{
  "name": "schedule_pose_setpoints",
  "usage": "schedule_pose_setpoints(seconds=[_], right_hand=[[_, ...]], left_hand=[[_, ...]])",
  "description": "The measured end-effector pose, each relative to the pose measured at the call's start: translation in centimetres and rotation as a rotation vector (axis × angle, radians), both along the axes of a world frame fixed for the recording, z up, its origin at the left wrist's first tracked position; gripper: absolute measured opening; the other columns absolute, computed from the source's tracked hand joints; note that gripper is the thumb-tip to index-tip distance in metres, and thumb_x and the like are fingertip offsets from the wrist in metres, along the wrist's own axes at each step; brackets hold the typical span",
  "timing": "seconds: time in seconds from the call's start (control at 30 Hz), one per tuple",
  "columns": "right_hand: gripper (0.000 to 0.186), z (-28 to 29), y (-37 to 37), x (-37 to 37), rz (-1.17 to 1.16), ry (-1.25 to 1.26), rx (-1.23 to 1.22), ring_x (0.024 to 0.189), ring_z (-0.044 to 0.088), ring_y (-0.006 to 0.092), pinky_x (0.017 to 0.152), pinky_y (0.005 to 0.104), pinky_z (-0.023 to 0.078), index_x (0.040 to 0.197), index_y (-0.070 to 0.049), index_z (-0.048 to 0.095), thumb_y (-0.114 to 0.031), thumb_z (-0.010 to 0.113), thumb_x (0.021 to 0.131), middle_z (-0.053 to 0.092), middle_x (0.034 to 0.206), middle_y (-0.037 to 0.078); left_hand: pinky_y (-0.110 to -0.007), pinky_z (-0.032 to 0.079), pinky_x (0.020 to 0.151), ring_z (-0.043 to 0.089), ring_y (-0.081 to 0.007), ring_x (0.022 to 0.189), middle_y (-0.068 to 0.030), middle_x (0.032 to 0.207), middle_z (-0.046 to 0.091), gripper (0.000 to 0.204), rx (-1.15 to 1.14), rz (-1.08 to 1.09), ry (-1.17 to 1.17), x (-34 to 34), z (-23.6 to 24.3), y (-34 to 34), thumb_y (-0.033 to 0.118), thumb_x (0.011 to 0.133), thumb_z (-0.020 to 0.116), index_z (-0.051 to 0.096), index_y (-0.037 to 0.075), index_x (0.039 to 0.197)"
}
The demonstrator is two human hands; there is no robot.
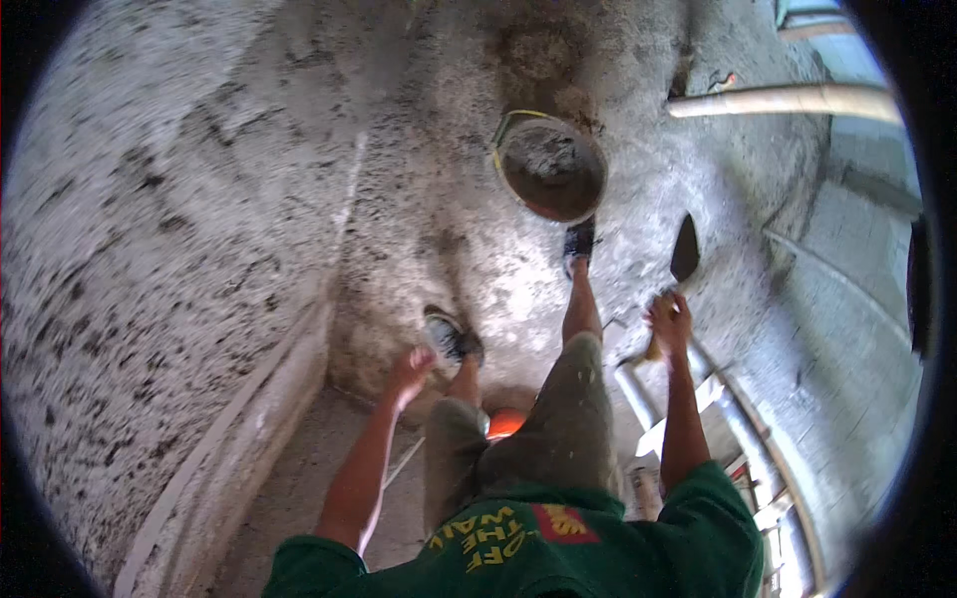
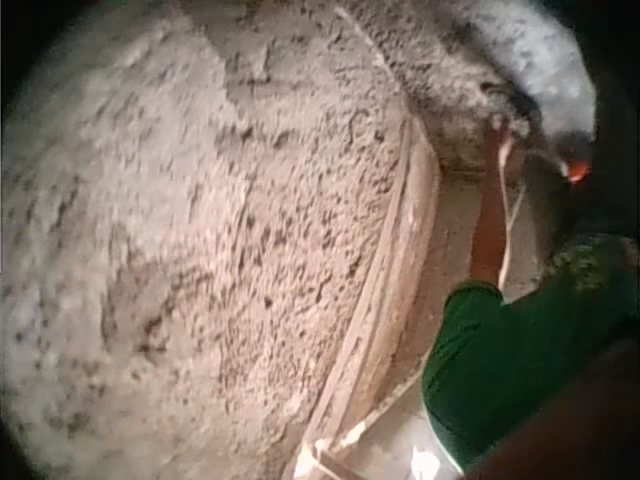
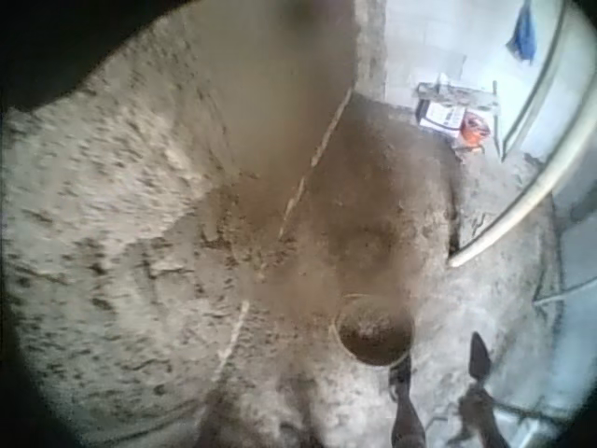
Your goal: The person applies mortar from a bucket onto a masonry wall, smoothing it with a trowel.
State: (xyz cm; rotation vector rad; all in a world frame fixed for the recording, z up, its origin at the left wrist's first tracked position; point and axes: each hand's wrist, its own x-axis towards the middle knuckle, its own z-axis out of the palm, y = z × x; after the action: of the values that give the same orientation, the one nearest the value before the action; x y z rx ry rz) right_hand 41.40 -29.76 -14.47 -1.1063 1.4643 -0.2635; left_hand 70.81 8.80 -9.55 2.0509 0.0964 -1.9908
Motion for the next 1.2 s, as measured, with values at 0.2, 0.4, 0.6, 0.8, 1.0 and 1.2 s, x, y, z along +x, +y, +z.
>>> schedule_pose_setpoints(seconds=[0.2, 0.4, 0.6, 0.8, 1.0, 1.2], right_hand=[[0.024, -5.2, -7.7, -19.7, 0.430, 0.756, 0.153, 0.053, 0.053, 0.0092, 0.042, 0.0255, 0.042, 0.097, -0.007, 0.050, -0.025, 0.062, 0.088, 0.055, 0.065, 0.003], [0.032, -1.0, -5.4, -21.6, 0.512, 0.732, 0.459, 0.052, 0.062, 0.0168, 0.045, 0.0292, 0.050, 0.102, 0.003, 0.052, -0.019, 0.067, 0.084, 0.062, 0.069, 0.010], [0.044, 1.4, -12.9, -15.1, 0.648, 0.719, 0.506, 0.060, 0.065, 0.0241, 0.054, 0.0350, 0.051, 0.107, 0.004, 0.055, -0.025, 0.073, 0.079, 0.065, 0.076, 0.019], [0.033, 5.9, -19.0, -2.9, 1.045, 0.555, -0.032, 0.083, 0.060, 0.0448, 0.068, 0.0501, 0.049, 0.106, -0.004, 0.055, -0.022, 0.066, 0.081, 0.063, 0.088, 0.023], [0.016, 14.2, -21.8, 11.8, 1.591, 0.565, -0.422, 0.074, 0.063, 0.0405, 0.066, 0.0524, 0.050, 0.099, -0.013, 0.057, -0.022, 0.049, 0.089, 0.062, 0.083, 0.020], [0.026, 15.1, -10.7, 24.8, 1.730, 0.785, -0.393, 0.091, 0.065, 0.0363, 0.078, 0.0499, 0.051, 0.100, -0.003, 0.065, -0.021, 0.051, 0.087, 0.065, 0.095, 0.020]], left_hand=[[-0.036, 0.042, 0.096, 0.044, -0.0239, 0.126, -0.0154, 0.139, 0.043, 0.089, -0.052, 0.599, -0.149, 2.3, -26.2, -19.0, 0.047, 0.077, 0.073, 0.030, 0.000, 0.140], [-0.031, 0.047, 0.067, 0.060, -0.0181, 0.077, -0.0068, 0.093, 0.066, 0.052, 0.145, 0.840, -0.457, 1.9, -38.2, -26.1, 0.039, 0.074, 0.077, 0.061, 0.002, 0.107], [-0.037, 0.050, 0.073, 0.064, -0.0235, 0.083, -0.0141, 0.092, 0.068, 0.041, -0.100, 0.556, -0.658, 0.8, -35.5, -31.9, 0.029, 0.072, 0.076, 0.063, -0.001, 0.097], [-0.047, 0.050, 0.079, 0.062, -0.0403, 0.089, -0.0241, 0.089, 0.065, 0.035, 0.010, 0.124, -0.872, 3.0, -23.1, -40.5, 0.025, 0.073, 0.067, 0.059, 0.001, 0.096], [-0.048, 0.050, 0.077, 0.063, -0.0391, 0.088, -0.0219, 0.089, 0.065, 0.035, 0.109, 0.060, -0.752, 3.4, -6.3, -32.1, 0.022, 0.073, 0.067, 0.057, 0.003, 0.100], [-0.045, 0.050, 0.066, 0.064, -0.0366, 0.077, -0.0209, 0.077, 0.063, 0.031, -0.049, 0.275, -0.971, 2.1, 13.5, -22.3, 0.018, 0.069, 0.071, 0.056, -0.001, 0.088]])
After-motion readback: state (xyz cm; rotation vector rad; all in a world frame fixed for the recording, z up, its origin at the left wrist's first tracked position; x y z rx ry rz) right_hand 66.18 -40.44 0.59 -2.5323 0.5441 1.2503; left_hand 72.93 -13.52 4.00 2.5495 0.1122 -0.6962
